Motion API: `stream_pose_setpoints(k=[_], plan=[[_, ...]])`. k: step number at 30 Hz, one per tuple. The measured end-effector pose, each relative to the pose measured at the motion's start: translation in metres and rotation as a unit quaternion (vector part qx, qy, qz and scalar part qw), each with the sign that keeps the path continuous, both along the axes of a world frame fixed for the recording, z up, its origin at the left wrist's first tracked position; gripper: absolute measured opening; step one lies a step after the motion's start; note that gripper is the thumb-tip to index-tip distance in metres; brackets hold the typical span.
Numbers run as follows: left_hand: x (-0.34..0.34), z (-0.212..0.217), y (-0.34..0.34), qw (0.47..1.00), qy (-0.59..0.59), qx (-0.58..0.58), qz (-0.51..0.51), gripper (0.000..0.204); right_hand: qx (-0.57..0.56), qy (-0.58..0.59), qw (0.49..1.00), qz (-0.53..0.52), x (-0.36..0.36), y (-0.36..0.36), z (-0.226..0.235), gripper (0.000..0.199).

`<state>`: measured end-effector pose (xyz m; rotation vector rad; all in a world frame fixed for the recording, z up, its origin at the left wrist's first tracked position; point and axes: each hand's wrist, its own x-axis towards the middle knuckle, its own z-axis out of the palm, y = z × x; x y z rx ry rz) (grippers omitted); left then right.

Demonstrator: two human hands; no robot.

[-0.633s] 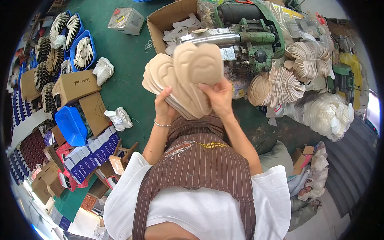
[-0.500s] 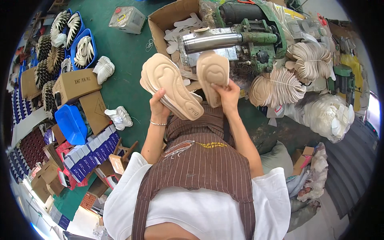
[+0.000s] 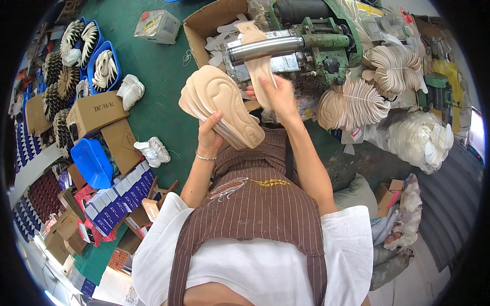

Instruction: The person feeds shoe insole layers through a roller machine, attaches the insole pieces together by hand, bundles the stacked insoles with elastic bands, and moves cardboard boxes containing shoe components.

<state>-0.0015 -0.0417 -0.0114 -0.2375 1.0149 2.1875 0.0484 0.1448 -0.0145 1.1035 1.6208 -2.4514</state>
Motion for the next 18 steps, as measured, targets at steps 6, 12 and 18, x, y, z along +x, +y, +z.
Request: stream_pose_setpoints(k=[6, 12, 18], plan=[[0.003, -0.003, 0.015, 0.981, 0.14, -0.132, 0.039, 0.066, 0.191, 0.102, 0.975, 0.056, 0.012, -0.061, 0.024, 0.046], [0.009, -0.003, 0.022, 0.956, 0.211, -0.187, 0.08, 0.062, 0.289, 0.088, 0.951, -0.07, 0.011, -0.076, 0.023, 0.037], [-0.001, -0.002, 0.005, 0.994, 0.079, -0.055, 0.059, 0.057, 0.014, 0.13, 0.981, -0.145, 0.034, -0.043, 0.011, 0.022]])
